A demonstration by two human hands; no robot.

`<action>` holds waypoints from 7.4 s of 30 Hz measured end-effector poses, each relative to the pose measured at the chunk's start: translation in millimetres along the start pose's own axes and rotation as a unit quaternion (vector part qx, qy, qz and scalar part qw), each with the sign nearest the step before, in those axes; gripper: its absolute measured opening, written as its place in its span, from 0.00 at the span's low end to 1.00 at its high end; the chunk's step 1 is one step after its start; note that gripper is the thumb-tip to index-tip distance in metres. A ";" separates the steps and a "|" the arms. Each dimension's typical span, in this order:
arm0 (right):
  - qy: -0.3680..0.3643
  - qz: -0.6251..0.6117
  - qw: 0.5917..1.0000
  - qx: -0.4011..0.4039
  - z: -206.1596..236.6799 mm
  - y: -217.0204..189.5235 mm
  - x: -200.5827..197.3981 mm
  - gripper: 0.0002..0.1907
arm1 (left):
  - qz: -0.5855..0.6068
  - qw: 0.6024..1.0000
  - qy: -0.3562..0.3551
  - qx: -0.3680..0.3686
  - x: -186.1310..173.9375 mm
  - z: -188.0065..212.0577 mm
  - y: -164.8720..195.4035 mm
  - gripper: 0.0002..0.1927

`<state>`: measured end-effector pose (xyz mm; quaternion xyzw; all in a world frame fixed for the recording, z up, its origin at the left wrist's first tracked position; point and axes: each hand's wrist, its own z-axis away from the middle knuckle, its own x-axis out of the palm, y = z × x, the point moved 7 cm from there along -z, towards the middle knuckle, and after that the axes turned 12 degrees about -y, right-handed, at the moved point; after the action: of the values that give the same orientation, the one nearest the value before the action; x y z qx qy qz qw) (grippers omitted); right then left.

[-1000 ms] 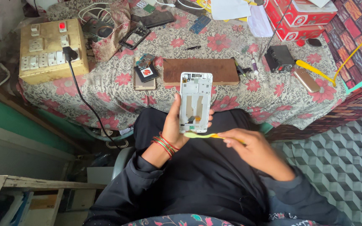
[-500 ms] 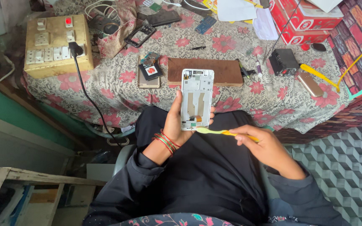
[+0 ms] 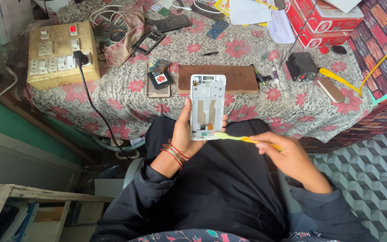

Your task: The person brushes the inside of a disassembled phone housing with a toothbrush, then places a circuit board on the bench and solders it with a soldering iron while holding the board with the other hand.

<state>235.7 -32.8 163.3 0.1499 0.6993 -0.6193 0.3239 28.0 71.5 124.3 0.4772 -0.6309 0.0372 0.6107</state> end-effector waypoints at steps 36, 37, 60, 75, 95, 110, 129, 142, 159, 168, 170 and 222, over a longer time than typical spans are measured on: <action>-0.123 0.076 0.984 -0.101 0.1 -66.1 74.1 0.33 | -0.013 0.996 -0.054 -0.064 17.3 5.5 -27.8 0.46; -0.126 0.074 0.985 -0.092 -0.5 -64.6 74.8 0.33 | -0.018 0.996 -0.053 -0.066 17.1 6.0 -28.8 0.46; -0.157 0.050 0.982 -0.088 -3.9 -62.2 85.7 0.36 | -0.006 0.998 -0.035 -0.058 4.5 2.0 -44.3 0.44; -0.172 0.005 0.983 -0.063 -5.2 -58.1 86.6 0.36 | -0.012 0.998 -0.032 -0.058 4.0 2.2 -46.4 0.45; -0.011 0.005 0.999 0.053 11.4 -22.2 9.8 0.10 | 0.044 0.997 -0.041 -0.044 6.5 2.1 -21.7 0.47; 0.005 0.060 0.998 0.036 10.4 -28.2 10.6 0.09 | -0.004 0.997 -0.047 -0.058 9.9 3.8 -23.1 0.45; 0.036 0.038 0.996 0.066 13.8 -19.2 5.5 0.09 | -0.008 0.995 -0.054 -0.084 11.8 4.3 -31.4 0.44; 0.001 0.049 0.998 0.031 14.2 -28.7 13.0 0.09 | -0.070 0.980 -0.054 -0.178 16.2 11.1 -46.2 0.41; -0.038 0.074 0.996 0.038 8.7 -33.9 21.7 0.07 | -0.102 0.977 -0.060 -0.176 14.0 10.6 -45.0 0.41; 0.126 0.040 0.991 0.023 15.5 -26.2 -3.9 0.06 | -0.085 0.977 -0.056 -0.186 12.1 9.8 -48.4 0.43; 0.040 0.053 0.998 0.020 11.2 -27.6 9.5 0.07 | -0.095 0.976 -0.025 -0.194 8.3 10.5 -48.8 0.42; 0.101 -0.001 0.989 0.109 13.8 -3.0 -11.6 0.08 | -0.084 0.983 -0.063 -0.149 14.0 7.5 -31.5 0.46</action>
<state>246.1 -44.5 172.7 0.2457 0.6569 -0.6738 0.2326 45.7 41.9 116.9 0.4334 -0.6245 -0.1390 0.6347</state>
